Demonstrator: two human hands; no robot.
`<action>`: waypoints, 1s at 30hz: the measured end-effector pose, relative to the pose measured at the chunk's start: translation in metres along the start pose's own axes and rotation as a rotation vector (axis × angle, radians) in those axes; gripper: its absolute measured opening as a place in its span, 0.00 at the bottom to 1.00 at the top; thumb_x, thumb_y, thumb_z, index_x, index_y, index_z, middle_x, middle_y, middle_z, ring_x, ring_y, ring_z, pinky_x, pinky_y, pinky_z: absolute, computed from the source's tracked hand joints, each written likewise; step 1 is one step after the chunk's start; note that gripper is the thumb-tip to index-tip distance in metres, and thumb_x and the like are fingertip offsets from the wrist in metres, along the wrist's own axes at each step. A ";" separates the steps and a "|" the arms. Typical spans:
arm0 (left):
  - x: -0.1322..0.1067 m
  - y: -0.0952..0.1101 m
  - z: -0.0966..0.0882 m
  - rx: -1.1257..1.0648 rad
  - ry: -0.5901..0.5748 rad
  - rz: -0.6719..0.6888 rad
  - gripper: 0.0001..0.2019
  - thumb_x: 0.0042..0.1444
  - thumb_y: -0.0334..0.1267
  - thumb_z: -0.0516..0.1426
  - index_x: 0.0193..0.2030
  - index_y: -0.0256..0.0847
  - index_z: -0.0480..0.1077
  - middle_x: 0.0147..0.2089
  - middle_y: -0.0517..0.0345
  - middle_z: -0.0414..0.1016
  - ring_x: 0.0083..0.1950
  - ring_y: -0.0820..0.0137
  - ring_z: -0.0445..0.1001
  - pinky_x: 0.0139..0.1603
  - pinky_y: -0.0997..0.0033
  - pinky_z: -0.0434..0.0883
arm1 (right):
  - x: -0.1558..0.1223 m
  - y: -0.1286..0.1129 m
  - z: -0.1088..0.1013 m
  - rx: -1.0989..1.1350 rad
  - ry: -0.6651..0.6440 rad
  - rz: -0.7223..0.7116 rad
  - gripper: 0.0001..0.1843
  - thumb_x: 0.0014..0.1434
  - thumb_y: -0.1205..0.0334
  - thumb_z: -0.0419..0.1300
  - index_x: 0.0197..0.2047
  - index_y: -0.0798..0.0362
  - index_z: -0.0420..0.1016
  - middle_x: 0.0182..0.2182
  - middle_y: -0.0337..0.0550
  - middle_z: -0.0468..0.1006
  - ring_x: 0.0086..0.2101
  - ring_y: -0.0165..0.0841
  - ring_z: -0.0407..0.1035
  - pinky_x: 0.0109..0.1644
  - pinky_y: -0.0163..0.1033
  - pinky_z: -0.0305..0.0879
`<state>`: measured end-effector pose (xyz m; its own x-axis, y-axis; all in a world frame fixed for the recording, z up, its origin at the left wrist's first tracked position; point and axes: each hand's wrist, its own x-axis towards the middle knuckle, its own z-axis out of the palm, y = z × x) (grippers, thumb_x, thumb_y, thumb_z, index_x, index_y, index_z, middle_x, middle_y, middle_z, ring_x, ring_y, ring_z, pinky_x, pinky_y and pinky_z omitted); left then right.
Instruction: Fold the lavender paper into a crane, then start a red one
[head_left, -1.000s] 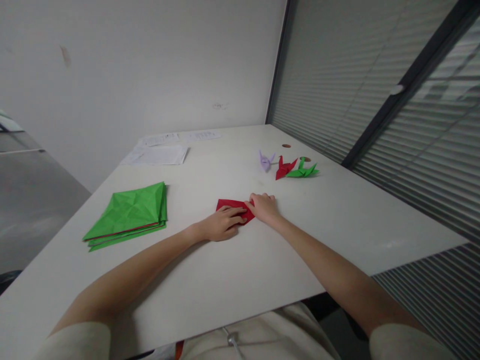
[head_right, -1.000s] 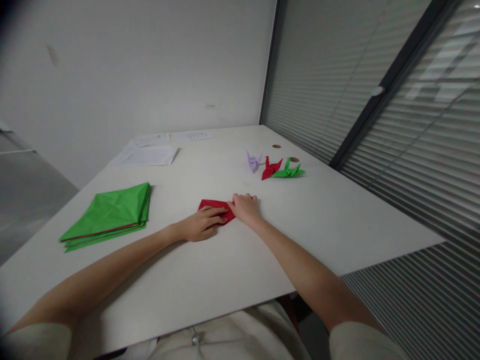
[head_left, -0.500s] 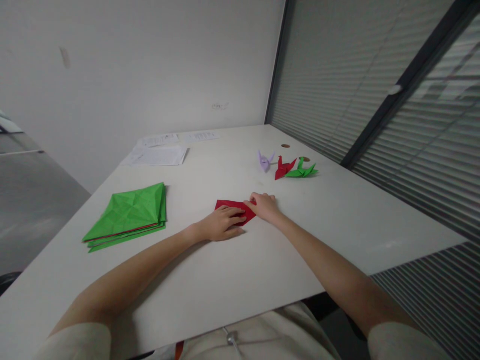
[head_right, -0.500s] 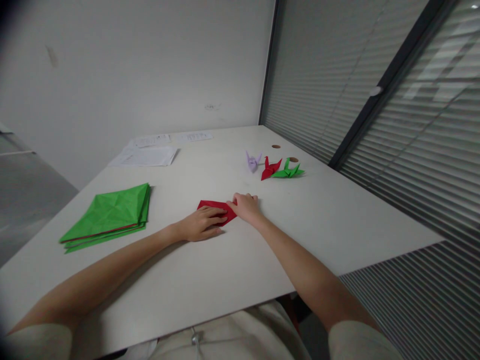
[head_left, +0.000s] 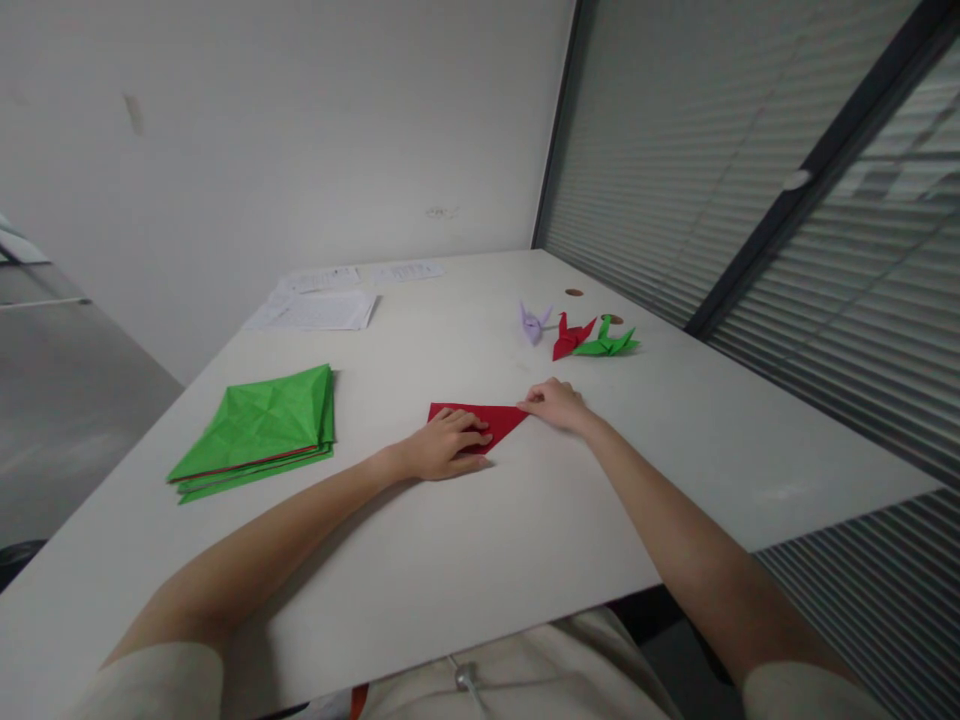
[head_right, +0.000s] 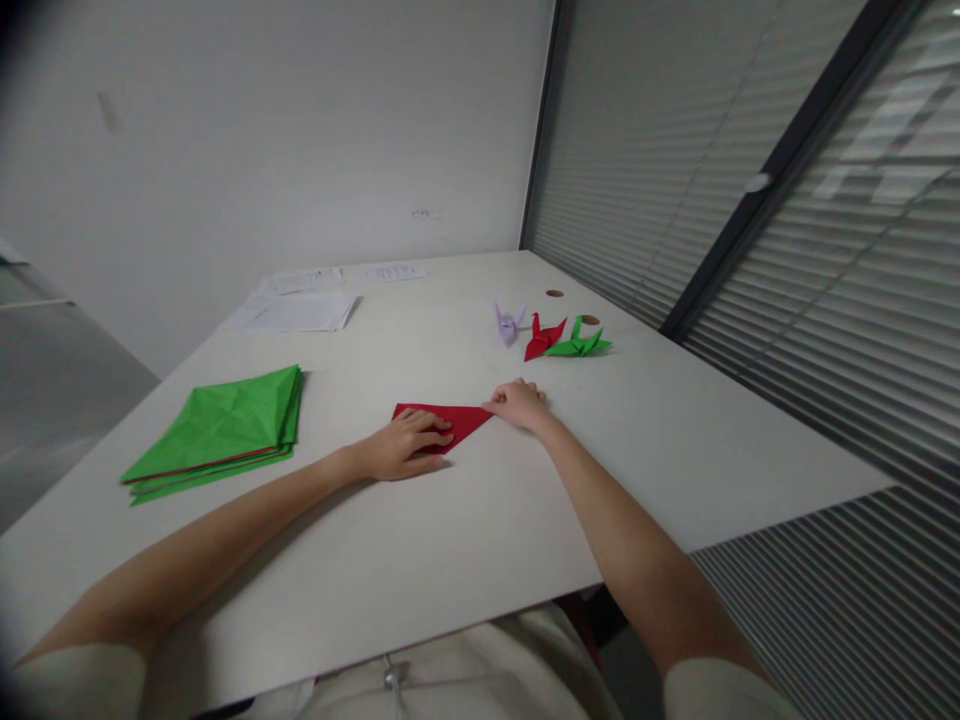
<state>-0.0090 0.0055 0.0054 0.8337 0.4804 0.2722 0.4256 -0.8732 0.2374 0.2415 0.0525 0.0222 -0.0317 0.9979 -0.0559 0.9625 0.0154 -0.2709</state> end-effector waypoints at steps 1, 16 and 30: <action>0.000 -0.001 0.001 -0.014 0.004 0.009 0.20 0.62 0.49 0.52 0.51 0.38 0.71 0.55 0.43 0.69 0.58 0.57 0.66 0.60 0.54 0.62 | 0.000 0.000 0.000 0.000 -0.001 -0.001 0.14 0.56 0.47 0.60 0.37 0.46 0.80 0.45 0.49 0.74 0.46 0.43 0.66 0.49 0.47 0.58; 0.000 -0.001 0.002 -0.113 0.009 0.049 0.24 0.57 0.52 0.56 0.52 0.34 0.67 0.56 0.37 0.65 0.61 0.55 0.65 0.60 0.56 0.66 | 0.003 0.001 0.003 0.000 0.015 0.029 0.15 0.52 0.46 0.63 0.36 0.47 0.80 0.48 0.51 0.68 0.51 0.49 0.61 0.53 0.51 0.56; -0.002 -0.005 0.005 -0.131 -0.019 0.030 0.24 0.58 0.52 0.55 0.54 0.36 0.66 0.57 0.39 0.63 0.61 0.56 0.65 0.60 0.58 0.66 | 0.008 0.022 -0.004 0.019 0.013 0.070 0.16 0.48 0.47 0.67 0.36 0.48 0.79 0.49 0.52 0.66 0.53 0.51 0.59 0.54 0.55 0.54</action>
<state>-0.0112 0.0090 -0.0005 0.8521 0.4520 0.2638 0.3523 -0.8682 0.3494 0.2637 0.0610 0.0201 0.0388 0.9972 -0.0633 0.9569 -0.0553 -0.2851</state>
